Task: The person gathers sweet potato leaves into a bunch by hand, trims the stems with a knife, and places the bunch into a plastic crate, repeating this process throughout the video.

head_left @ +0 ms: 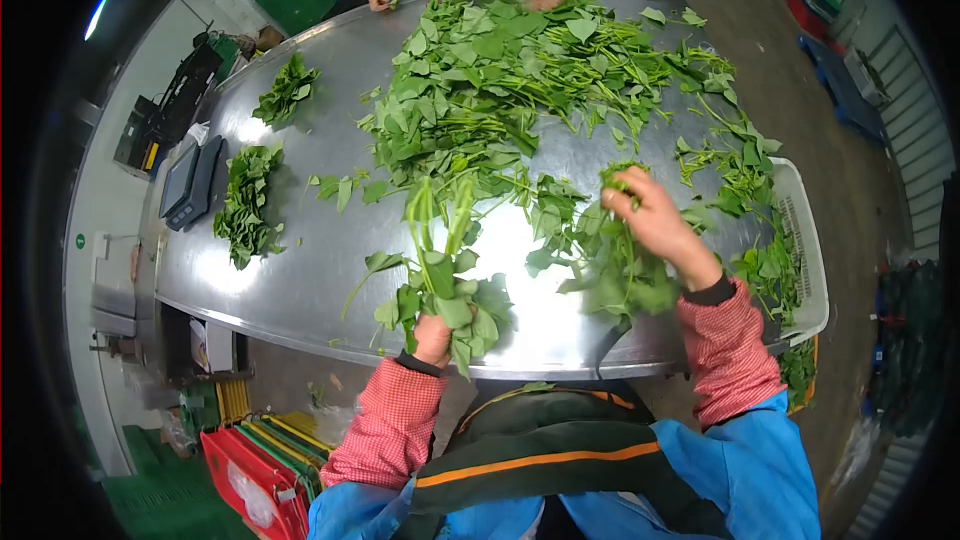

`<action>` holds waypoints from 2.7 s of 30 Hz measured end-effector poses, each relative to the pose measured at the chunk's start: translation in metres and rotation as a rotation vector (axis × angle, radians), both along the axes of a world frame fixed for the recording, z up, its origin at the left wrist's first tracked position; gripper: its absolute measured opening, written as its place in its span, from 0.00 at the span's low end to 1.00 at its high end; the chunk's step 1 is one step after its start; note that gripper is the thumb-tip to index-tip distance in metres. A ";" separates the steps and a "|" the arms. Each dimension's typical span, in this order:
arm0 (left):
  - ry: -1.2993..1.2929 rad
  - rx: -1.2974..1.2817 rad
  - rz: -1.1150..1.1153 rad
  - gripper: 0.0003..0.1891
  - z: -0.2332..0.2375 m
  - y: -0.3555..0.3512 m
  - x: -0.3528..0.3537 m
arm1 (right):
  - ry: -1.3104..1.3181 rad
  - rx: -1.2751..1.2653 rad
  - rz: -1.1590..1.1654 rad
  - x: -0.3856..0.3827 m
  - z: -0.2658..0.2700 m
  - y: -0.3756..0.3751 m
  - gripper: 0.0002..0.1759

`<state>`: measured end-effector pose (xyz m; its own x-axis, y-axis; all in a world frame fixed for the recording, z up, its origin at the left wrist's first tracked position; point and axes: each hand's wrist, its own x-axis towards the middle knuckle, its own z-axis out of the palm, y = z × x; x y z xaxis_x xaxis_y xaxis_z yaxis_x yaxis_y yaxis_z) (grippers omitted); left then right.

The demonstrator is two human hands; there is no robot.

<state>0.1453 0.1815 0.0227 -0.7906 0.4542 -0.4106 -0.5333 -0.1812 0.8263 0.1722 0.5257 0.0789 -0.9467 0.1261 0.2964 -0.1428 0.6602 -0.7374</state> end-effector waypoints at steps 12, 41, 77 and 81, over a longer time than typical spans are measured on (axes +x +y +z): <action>0.249 -0.066 -0.396 0.23 0.016 0.013 0.010 | -0.422 -1.340 0.153 -0.018 -0.003 -0.099 0.14; 1.550 -1.057 -0.762 0.20 0.035 0.007 -0.019 | -0.558 -0.490 0.523 -0.063 0.047 -0.130 0.18; 0.824 -0.495 -0.255 0.10 0.061 0.026 -0.034 | -0.343 -0.540 0.472 -0.034 0.043 -0.111 0.10; 1.259 -0.816 -0.177 0.15 0.043 0.001 -0.045 | -0.148 -0.341 0.218 -0.035 0.061 -0.088 0.08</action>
<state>0.1003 0.1823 0.0656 -0.7692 0.5671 0.2944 0.6140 0.5285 0.5863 0.1374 0.4374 0.1400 -0.9912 -0.0139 0.1317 -0.1285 0.3414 -0.9311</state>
